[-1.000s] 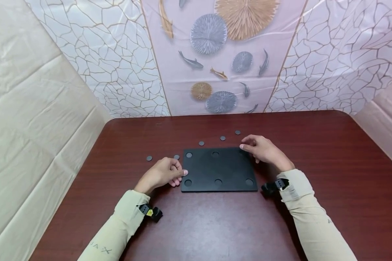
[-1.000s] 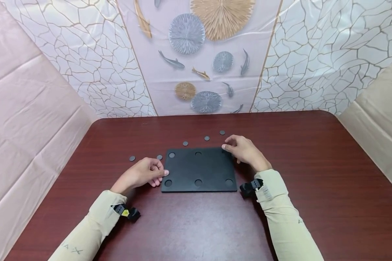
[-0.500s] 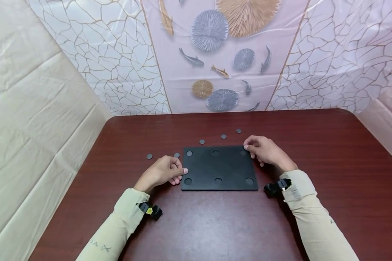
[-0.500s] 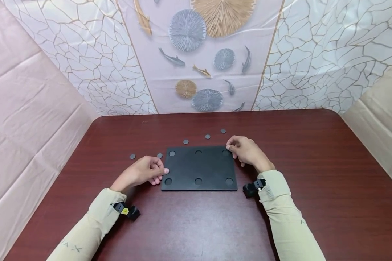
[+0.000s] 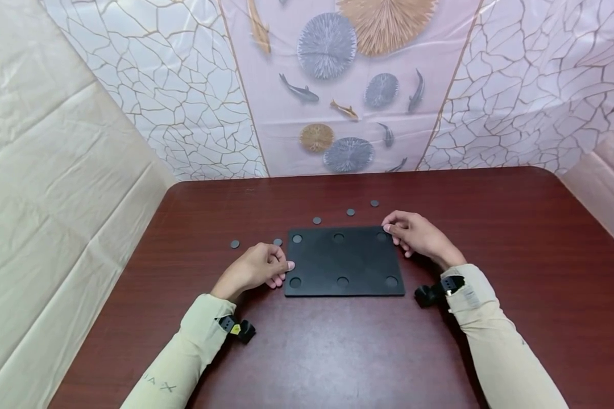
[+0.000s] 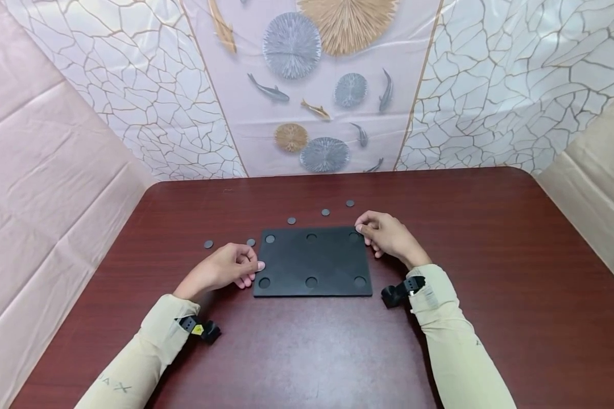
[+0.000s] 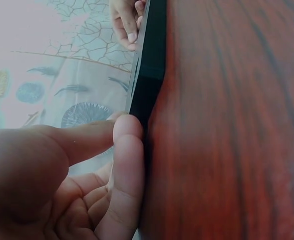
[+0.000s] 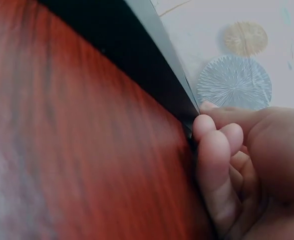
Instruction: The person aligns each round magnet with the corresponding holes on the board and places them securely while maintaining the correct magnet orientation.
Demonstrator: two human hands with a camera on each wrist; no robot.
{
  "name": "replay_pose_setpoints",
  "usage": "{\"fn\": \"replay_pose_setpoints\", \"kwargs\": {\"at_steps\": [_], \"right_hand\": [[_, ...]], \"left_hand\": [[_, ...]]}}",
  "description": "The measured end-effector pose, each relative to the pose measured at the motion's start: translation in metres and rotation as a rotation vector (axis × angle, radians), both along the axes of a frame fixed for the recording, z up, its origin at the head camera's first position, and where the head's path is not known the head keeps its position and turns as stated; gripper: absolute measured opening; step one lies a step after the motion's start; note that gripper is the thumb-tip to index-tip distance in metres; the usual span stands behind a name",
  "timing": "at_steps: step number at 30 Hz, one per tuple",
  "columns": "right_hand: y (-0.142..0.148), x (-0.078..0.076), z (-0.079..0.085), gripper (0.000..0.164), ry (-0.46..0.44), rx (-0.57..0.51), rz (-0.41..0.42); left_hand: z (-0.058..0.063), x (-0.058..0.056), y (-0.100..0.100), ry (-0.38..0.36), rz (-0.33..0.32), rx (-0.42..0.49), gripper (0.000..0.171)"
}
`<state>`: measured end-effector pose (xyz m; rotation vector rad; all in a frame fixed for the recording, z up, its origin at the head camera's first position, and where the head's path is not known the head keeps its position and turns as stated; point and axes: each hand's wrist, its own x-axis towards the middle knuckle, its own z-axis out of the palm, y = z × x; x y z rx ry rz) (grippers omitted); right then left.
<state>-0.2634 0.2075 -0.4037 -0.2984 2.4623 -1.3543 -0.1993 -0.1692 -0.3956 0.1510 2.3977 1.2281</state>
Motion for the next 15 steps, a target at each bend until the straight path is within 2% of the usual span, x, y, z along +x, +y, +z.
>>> {"fn": "replay_pose_setpoints", "kwargs": {"at_steps": [7,15], "right_hand": [[0.001,-0.003,-0.004,0.023,-0.021,-0.020,0.000],[0.002,-0.003,-0.005,0.022,-0.018,-0.018,-0.001]], "left_hand": [[0.002,0.001,0.000,-0.009,-0.008,0.008,0.019],[0.011,0.000,-0.004,-0.019,-0.054,-0.016,0.017]]}}
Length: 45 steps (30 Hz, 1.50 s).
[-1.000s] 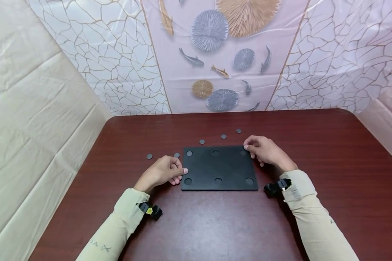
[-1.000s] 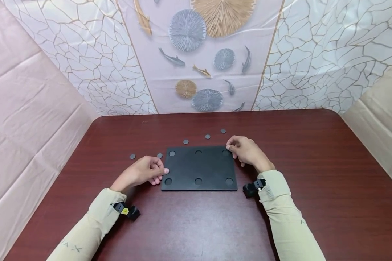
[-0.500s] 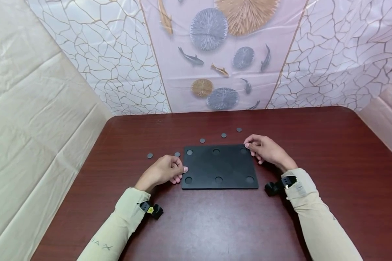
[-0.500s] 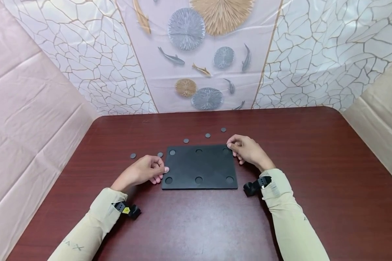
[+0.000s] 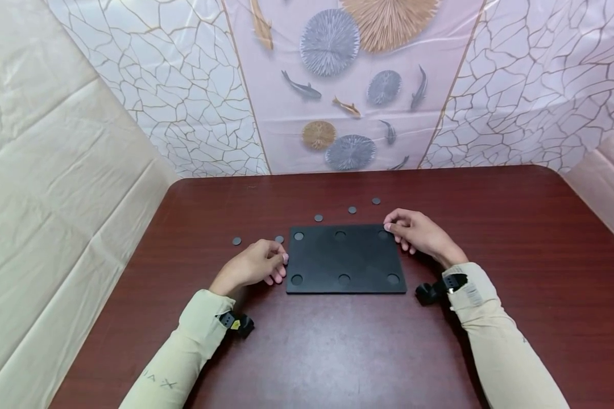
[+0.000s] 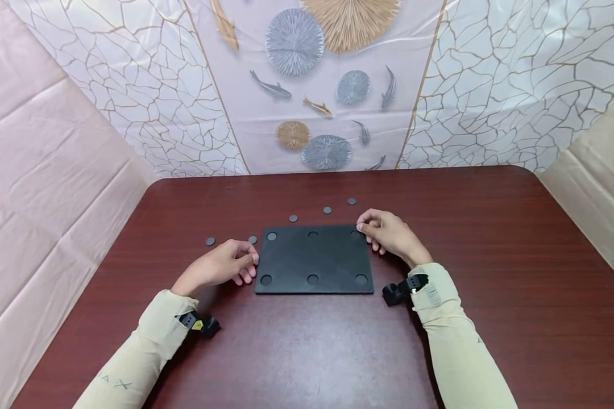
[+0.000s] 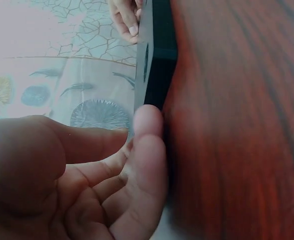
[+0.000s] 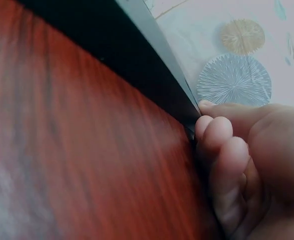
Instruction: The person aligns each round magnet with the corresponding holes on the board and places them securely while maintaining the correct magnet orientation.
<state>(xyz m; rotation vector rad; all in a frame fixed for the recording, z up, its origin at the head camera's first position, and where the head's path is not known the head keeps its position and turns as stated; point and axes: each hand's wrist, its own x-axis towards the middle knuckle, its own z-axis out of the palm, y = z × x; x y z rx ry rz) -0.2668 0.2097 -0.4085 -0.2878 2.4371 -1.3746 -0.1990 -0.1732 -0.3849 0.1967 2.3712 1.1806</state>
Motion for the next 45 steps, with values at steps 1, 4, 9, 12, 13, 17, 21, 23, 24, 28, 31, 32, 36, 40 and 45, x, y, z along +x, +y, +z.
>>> {"fn": "replay_pose_setpoints", "kwargs": {"at_steps": [1,4,9,12,13,17,21,23,24,28,31,32,36,40,45], "right_hand": [[0.001,0.000,0.000,0.023,0.003,-0.002,0.002],[0.002,0.000,0.001,0.023,0.012,-0.011,0.003],[0.003,0.001,-0.001,0.023,0.024,-0.004,-0.003],[0.003,0.000,-0.002,0.023,0.030,0.003,0.005],[0.003,0.000,-0.003,0.023,0.031,0.005,0.006],[0.001,-0.002,-0.003,0.022,0.021,0.004,0.003],[0.003,-0.001,-0.003,0.021,0.012,0.012,-0.002],[0.005,-0.001,-0.002,0.022,0.012,0.018,-0.001],[0.006,-0.001,-0.002,0.022,0.012,0.016,-0.001],[0.004,-0.001,-0.003,0.023,0.010,0.007,0.001],[0.003,-0.001,-0.004,0.022,0.013,0.007,-0.002],[0.002,-0.001,-0.004,0.022,0.015,0.009,-0.003],[0.002,-0.001,-0.004,0.021,0.020,0.010,-0.010],[0.001,-0.002,-0.004,0.021,0.019,0.010,-0.007],[0.001,-0.002,-0.005,0.021,0.023,0.016,-0.007]], "left_hand": [[0.001,-0.001,0.000,0.007,-0.007,-0.012,0.017],[0.004,-0.001,-0.001,0.035,-0.020,-0.049,0.018],[0.005,-0.002,-0.004,0.085,-0.025,-0.077,0.017],[0.007,-0.001,-0.006,0.110,-0.003,-0.080,0.014],[0.007,-0.001,-0.006,0.122,0.003,-0.083,0.013],[0.011,-0.002,-0.010,0.175,0.040,-0.108,0.008],[0.010,-0.005,-0.012,0.243,0.063,-0.135,0.006],[0.009,-0.006,-0.012,0.276,0.072,-0.136,0.006],[0.009,-0.006,-0.013,0.290,0.077,-0.134,0.007],[0.010,-0.010,-0.014,0.339,0.093,-0.122,0.014],[0.010,-0.015,-0.015,0.373,0.096,-0.122,0.021],[0.010,-0.017,-0.015,0.381,0.094,-0.122,0.023],[0.011,-0.023,-0.015,0.406,0.085,-0.124,0.029],[0.012,-0.029,-0.013,0.420,0.081,-0.131,0.032],[0.015,-0.035,-0.005,0.417,0.077,-0.130,0.037]]}}
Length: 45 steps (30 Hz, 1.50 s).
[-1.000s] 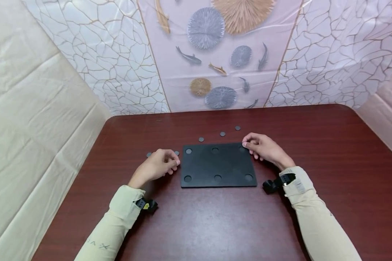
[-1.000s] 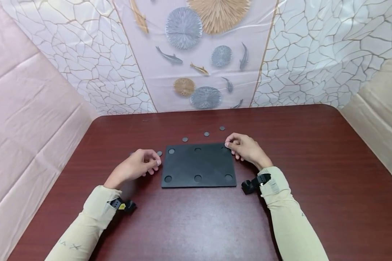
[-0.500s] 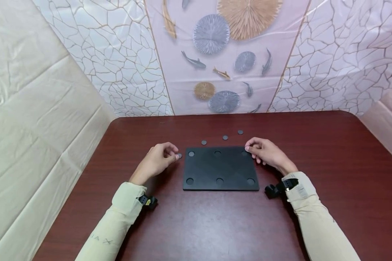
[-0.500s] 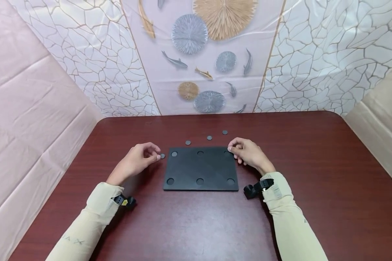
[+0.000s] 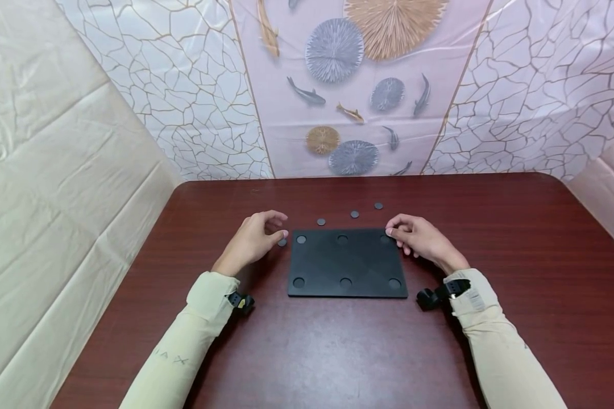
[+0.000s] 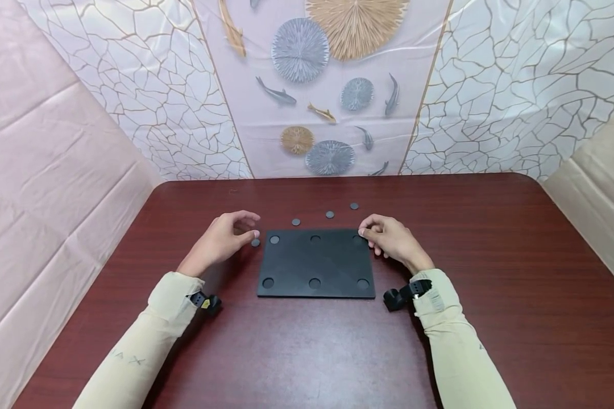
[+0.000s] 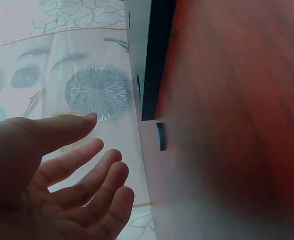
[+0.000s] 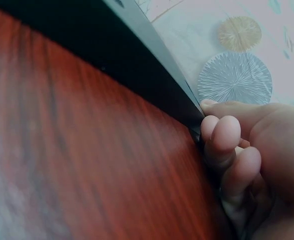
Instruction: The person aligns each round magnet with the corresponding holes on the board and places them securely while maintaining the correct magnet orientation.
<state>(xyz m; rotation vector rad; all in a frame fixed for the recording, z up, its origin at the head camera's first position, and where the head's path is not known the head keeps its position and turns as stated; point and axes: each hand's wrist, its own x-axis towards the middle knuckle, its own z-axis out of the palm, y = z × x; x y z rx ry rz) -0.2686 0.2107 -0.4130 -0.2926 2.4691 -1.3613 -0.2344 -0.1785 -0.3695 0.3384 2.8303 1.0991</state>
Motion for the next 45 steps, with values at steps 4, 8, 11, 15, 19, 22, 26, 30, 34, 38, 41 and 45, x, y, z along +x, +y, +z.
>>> {"fn": "replay_pose_setpoints", "kwargs": {"at_steps": [4,8,11,15,19,22,26,30,34,38,41,45], "right_hand": [[0.001,0.001,0.000,0.022,-0.002,0.000,0.002],[0.002,0.001,0.000,0.023,-0.002,0.001,0.002],[0.002,0.001,0.001,0.024,0.001,0.004,-0.002],[0.000,0.001,0.001,0.026,-0.003,0.003,0.002],[-0.003,0.000,0.001,0.025,-0.001,0.000,0.004],[-0.003,0.000,0.000,0.023,0.006,0.004,-0.003],[-0.002,0.000,0.000,0.023,0.008,0.010,-0.010],[0.000,0.000,-0.001,0.023,0.010,0.014,-0.011],[0.002,0.001,-0.001,0.023,0.012,0.015,-0.017],[0.003,0.001,-0.001,0.023,0.009,0.016,-0.023],[0.002,0.001,-0.001,0.024,0.007,0.013,-0.024],[0.000,-0.001,-0.003,0.023,0.009,0.004,-0.022]], "left_hand": [[0.003,-0.004,0.009,-0.009,0.001,-0.010,0.041],[0.005,-0.010,0.015,-0.004,-0.003,-0.021,0.043],[0.003,-0.016,0.019,0.011,-0.009,-0.021,0.043],[0.000,-0.023,0.024,0.025,-0.004,-0.027,0.042],[-0.001,-0.030,0.029,0.036,-0.013,-0.035,0.043],[0.001,-0.035,0.035,0.031,-0.028,-0.042,0.043],[0.004,-0.043,0.043,0.007,-0.044,-0.066,0.042],[0.004,-0.049,0.051,-0.008,-0.071,-0.082,0.041],[0.003,-0.056,0.059,-0.030,-0.100,-0.095,0.033],[0.000,-0.063,0.067,-0.070,-0.114,-0.135,0.023],[-0.002,-0.067,0.070,-0.092,-0.126,-0.175,0.021],[-0.003,-0.068,0.072,-0.091,-0.138,-0.235,0.024]]}}
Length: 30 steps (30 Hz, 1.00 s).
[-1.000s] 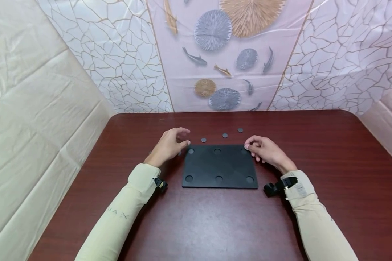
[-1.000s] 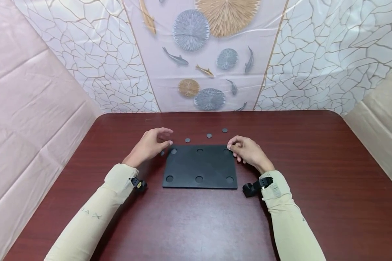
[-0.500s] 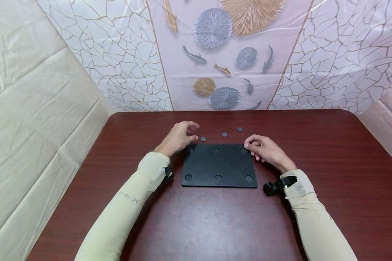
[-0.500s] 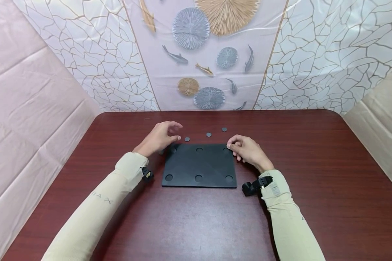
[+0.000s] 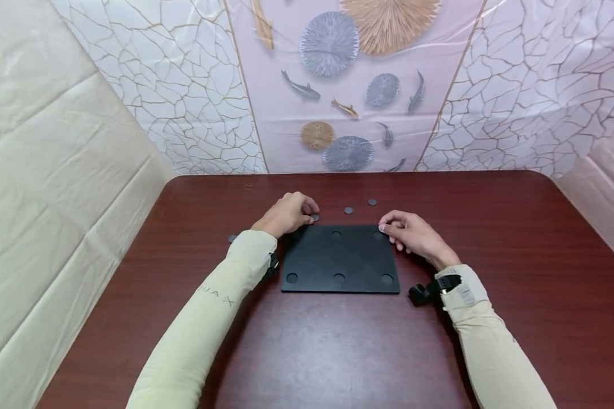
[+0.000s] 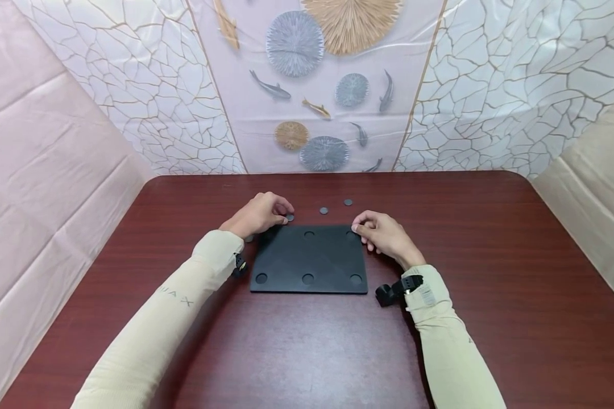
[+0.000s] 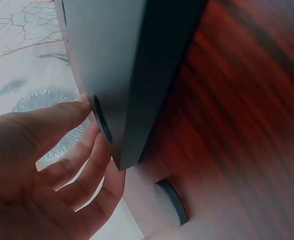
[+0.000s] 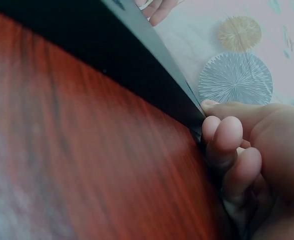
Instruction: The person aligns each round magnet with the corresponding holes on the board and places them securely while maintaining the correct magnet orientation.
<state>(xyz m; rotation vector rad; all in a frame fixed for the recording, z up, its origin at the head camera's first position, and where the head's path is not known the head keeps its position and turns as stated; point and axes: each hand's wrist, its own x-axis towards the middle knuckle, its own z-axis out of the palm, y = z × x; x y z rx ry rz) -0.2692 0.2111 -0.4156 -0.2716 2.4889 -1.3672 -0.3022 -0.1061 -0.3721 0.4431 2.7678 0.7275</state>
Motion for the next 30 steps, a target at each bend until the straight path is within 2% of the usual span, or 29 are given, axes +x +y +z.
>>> {"fn": "replay_pose_setpoints", "kwargs": {"at_steps": [6,12,16,19,23,30], "right_hand": [[-0.003,-0.001,-0.002,0.023,-0.009,-0.014,0.005],[-0.001,-0.001,-0.001,0.023,-0.006,-0.001,0.008],[0.001,0.000,0.001,0.022,0.003,0.006,0.000],[0.001,-0.001,0.000,0.021,0.008,-0.003,0.001],[0.001,-0.001,-0.002,0.020,0.006,-0.011,0.010],[0.001,-0.001,-0.001,0.021,0.003,-0.004,0.005]], "left_hand": [[-0.002,0.000,0.000,0.005,0.004,-0.041,0.021],[-0.006,-0.001,0.000,-0.001,0.035,-0.018,0.015],[-0.008,-0.002,0.004,0.006,0.029,-0.003,0.013],[-0.009,-0.003,0.005,0.014,0.002,-0.024,0.015],[-0.011,-0.002,0.006,0.046,-0.053,-0.096,0.018],[-0.011,0.003,0.005,0.157,-0.148,-0.203,0.017]]}}
